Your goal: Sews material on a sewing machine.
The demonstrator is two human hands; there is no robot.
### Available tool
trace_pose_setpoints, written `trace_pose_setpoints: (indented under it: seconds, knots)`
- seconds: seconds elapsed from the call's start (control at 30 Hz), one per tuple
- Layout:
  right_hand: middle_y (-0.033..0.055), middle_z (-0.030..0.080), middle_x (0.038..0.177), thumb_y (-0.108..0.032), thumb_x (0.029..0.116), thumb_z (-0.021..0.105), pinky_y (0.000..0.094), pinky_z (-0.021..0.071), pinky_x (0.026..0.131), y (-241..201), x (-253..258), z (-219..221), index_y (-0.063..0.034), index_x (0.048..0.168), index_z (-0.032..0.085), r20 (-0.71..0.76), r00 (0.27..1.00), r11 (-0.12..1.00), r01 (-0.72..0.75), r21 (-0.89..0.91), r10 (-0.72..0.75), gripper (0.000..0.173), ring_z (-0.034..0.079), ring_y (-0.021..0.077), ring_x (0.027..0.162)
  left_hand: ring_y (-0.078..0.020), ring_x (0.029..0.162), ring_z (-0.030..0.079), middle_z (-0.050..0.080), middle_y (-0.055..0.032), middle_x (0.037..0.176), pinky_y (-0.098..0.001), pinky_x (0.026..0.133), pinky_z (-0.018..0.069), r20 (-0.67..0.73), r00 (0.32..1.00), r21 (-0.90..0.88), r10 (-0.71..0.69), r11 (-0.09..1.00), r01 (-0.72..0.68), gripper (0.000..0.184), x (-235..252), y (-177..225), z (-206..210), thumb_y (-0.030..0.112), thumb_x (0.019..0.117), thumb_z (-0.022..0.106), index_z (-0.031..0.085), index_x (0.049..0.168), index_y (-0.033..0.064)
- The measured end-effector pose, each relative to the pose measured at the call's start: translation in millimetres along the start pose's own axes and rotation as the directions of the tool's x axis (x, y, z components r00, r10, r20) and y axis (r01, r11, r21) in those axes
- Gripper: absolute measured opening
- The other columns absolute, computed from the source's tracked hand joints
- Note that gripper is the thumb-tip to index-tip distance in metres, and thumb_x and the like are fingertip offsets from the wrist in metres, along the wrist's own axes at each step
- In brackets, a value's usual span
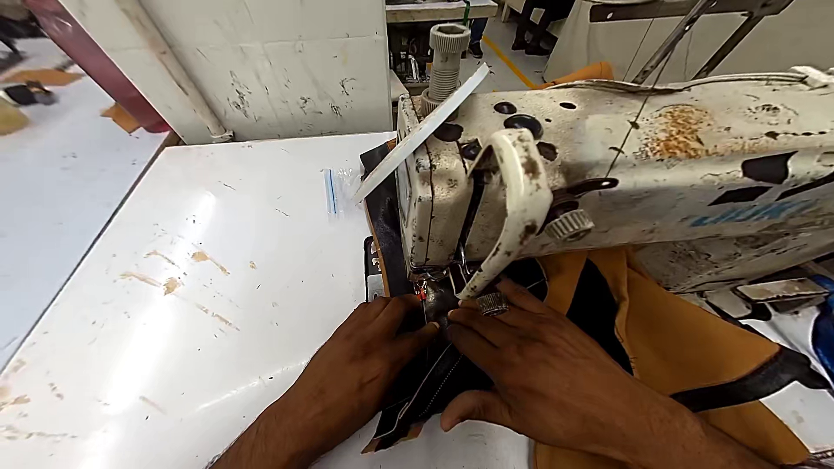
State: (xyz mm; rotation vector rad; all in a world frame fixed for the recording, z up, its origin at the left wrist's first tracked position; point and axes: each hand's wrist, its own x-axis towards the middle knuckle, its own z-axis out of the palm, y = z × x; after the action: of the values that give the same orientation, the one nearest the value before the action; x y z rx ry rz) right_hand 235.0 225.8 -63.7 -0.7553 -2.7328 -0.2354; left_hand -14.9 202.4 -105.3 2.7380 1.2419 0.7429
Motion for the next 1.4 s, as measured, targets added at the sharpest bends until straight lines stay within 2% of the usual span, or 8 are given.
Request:
trace_pose_setpoints:
  seconds: [0.2,0.33,0.47,0.63,0.9,1.07,1.2,1.4]
  knots:
    - [0.0033,0.075,0.095,-0.079,0.0955,0.029,0.0606,0.0258,0.123,0.1,-0.8,-2.1,-0.0116,0.101,0.075,-0.033,0.999,0.999,-0.019,0.029,0.02,0.081,0.07,0.0223,0.114,-0.0138,0.098,0.069,0.068,-0.0012,0.115,-0.0284,0.076,0.0596,-0.079,0.995,-0.012,-0.06,0.998,0.059,0.026,3.7,-5.2,-4.5,0.011,0.0939,0.051,0.074,0.104,0.0176]
    - [0.0032,0.074,0.094,-0.077,0.0964,0.033,0.0578,0.0235,0.125,-1.1,1.0,1.6,-0.0103,0.1,0.074,-0.004,1.0,0.997,-0.007,0.075,0.007,0.078,0.069,0.0208,0.113,-0.0094,0.101,0.068,0.069,0.0031,0.115,-0.0242,0.08,0.0578,-0.082,0.993,-0.039,-0.081,0.996,0.078,0.026,3.5,-6.7,-5.7,0.014,0.0971,0.049,0.074,0.104,0.0199]
    - [0.0036,0.075,0.114,-0.078,0.096,0.031,0.0536,0.0268,0.125,-3.6,4.4,6.2,-0.0121,0.107,0.075,0.048,0.999,0.997,0.019,0.08,-0.023,0.08,0.063,0.0218,0.127,-0.0088,0.106,0.069,0.072,0.0016,0.114,-0.0248,0.088,0.0578,-0.108,0.991,-0.082,-0.083,0.994,0.074,0.025,2.7,-5.5,-6.0,0.017,0.1017,0.05,0.074,0.108,0.0149]
    - [0.0046,0.074,0.121,-0.08,0.0947,0.025,0.0445,0.0352,0.12,-9.1,5.2,10.6,-0.0114,0.114,0.073,0.094,0.994,0.993,0.052,0.104,-0.062,0.086,0.063,0.0207,0.127,-0.0077,0.11,0.068,0.073,0.0008,0.118,-0.0224,0.093,0.0562,-0.139,0.981,-0.104,-0.138,0.987,0.124,0.024,1.0,-2.9,-3.5,0.023,0.1007,0.057,0.079,0.106,0.013]
    - [0.0064,0.071,0.124,-0.078,0.0958,0.029,0.0467,0.0376,0.12,-4.5,-2.2,14.0,-0.0126,0.112,0.068,0.078,0.991,0.975,0.092,0.201,-0.11,0.078,0.059,0.024,0.132,-0.0103,0.112,0.067,0.073,0.0011,0.117,-0.0249,0.097,0.0545,-0.117,0.988,-0.101,-0.098,0.991,0.087,0.026,2.4,-1.1,0.1,0.023,0.1016,0.057,0.079,0.111,0.0123]
    - [0.0061,0.074,0.11,-0.074,0.0987,0.028,0.0445,0.043,0.115,-6.1,-2.0,12.4,-0.0095,0.112,0.07,-0.059,0.998,0.988,0.0,0.154,0.009,0.078,0.065,0.0219,0.122,-0.0108,0.112,0.066,0.072,0.0015,0.119,-0.0259,0.095,0.0543,-0.098,0.988,-0.05,-0.115,0.993,0.111,0.03,3.4,3.7,1.5,0.032,0.1033,0.055,0.078,0.114,0.0156]
    - [0.0073,0.073,0.118,-0.083,0.0923,0.022,0.0376,0.0521,0.096,-4.6,0.4,19.9,-0.0112,0.121,0.073,-0.028,0.993,0.993,-0.111,0.026,0.112,0.093,0.067,0.0212,0.112,-0.0124,0.112,0.066,0.071,-0.0003,0.122,-0.0272,0.094,0.0546,-0.09,0.987,-0.004,-0.132,0.991,0.133,0.033,0.9,7.7,3.6,0.035,0.1048,0.054,0.077,0.118,0.0164]
    - [0.0079,0.069,0.123,-0.085,0.0914,0.02,0.0405,0.0517,0.094,-5.8,4.6,25.5,-0.0161,0.132,0.068,0.022,0.989,0.989,-0.149,0.007,0.149,0.093,0.065,0.0229,0.114,-0.0147,0.118,0.064,0.07,-0.0017,0.126,-0.0308,0.099,0.0522,-0.088,0.989,0.039,-0.116,0.992,0.12,0.035,-1.1,10.7,5.7,0.035,0.1068,0.05,0.075,0.121,0.0141]
